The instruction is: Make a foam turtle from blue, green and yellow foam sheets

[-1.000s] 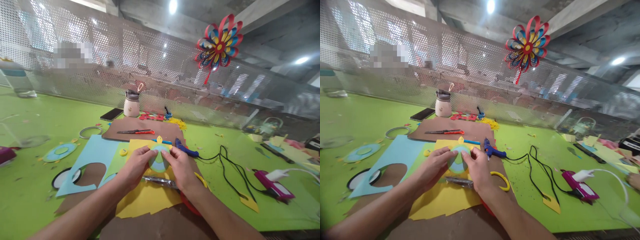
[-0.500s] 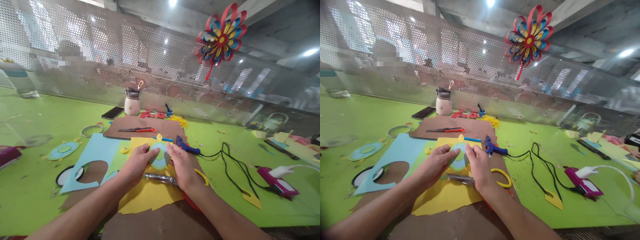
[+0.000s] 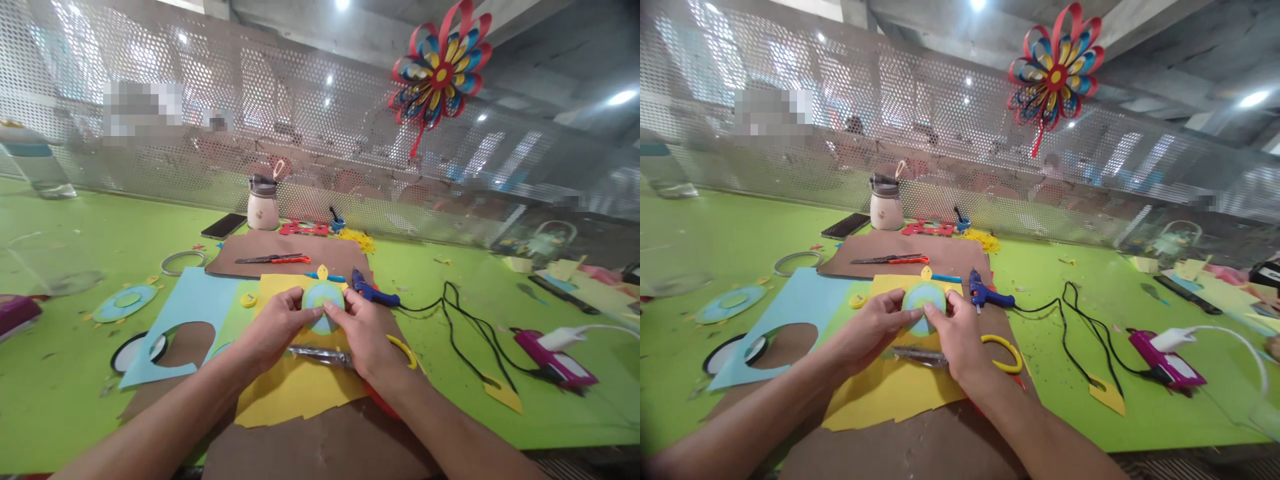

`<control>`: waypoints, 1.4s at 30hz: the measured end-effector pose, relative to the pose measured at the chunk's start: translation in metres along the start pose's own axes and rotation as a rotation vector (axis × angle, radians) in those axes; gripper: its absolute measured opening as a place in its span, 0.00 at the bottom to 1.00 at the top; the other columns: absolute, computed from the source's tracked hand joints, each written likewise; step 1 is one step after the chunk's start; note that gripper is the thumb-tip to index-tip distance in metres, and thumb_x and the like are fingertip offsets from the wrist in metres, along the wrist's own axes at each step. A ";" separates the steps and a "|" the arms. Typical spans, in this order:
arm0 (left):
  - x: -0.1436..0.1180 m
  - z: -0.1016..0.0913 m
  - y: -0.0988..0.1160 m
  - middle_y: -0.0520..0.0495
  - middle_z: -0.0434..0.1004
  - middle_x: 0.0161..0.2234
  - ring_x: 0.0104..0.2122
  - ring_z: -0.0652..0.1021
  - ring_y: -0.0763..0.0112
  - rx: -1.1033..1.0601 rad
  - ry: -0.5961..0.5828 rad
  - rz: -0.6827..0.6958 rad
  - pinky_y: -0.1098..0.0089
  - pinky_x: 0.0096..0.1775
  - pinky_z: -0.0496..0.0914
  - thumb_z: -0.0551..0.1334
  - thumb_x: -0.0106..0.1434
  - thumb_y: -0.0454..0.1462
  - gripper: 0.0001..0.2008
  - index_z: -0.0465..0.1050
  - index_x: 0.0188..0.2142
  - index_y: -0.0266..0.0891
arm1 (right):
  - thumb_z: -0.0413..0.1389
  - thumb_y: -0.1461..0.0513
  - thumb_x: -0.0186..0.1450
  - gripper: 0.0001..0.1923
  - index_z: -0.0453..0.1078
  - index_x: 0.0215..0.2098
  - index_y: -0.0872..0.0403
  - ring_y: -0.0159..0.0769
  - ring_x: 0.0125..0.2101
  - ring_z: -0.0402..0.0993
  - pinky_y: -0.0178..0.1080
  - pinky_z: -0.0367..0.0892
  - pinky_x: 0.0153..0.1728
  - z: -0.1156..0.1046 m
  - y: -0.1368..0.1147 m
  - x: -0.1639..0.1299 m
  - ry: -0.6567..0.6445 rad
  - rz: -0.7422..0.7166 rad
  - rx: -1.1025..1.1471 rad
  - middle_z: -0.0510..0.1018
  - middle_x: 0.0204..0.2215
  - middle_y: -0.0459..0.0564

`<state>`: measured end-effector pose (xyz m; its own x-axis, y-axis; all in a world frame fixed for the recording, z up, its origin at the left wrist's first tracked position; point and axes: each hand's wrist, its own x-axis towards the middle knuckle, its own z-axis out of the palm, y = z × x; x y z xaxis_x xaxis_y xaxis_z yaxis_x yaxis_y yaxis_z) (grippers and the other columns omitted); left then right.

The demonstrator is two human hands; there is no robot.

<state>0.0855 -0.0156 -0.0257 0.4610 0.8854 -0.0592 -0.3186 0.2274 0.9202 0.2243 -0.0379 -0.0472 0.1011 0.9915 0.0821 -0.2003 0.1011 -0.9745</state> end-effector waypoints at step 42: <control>0.003 -0.005 0.001 0.47 0.79 0.30 0.30 0.77 0.66 0.036 0.098 0.030 0.67 0.36 0.69 0.70 0.46 0.36 0.13 0.74 0.32 0.36 | 0.64 0.56 0.52 0.12 0.69 0.21 0.54 0.33 0.24 0.66 0.36 0.60 0.28 -0.002 0.001 0.007 0.003 0.066 0.025 0.72 0.20 0.43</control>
<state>0.0829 -0.0107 -0.0270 0.3682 0.9273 -0.0673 -0.3000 0.1870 0.9354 0.2264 -0.0312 -0.0484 0.0899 0.9958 0.0175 -0.2308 0.0379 -0.9723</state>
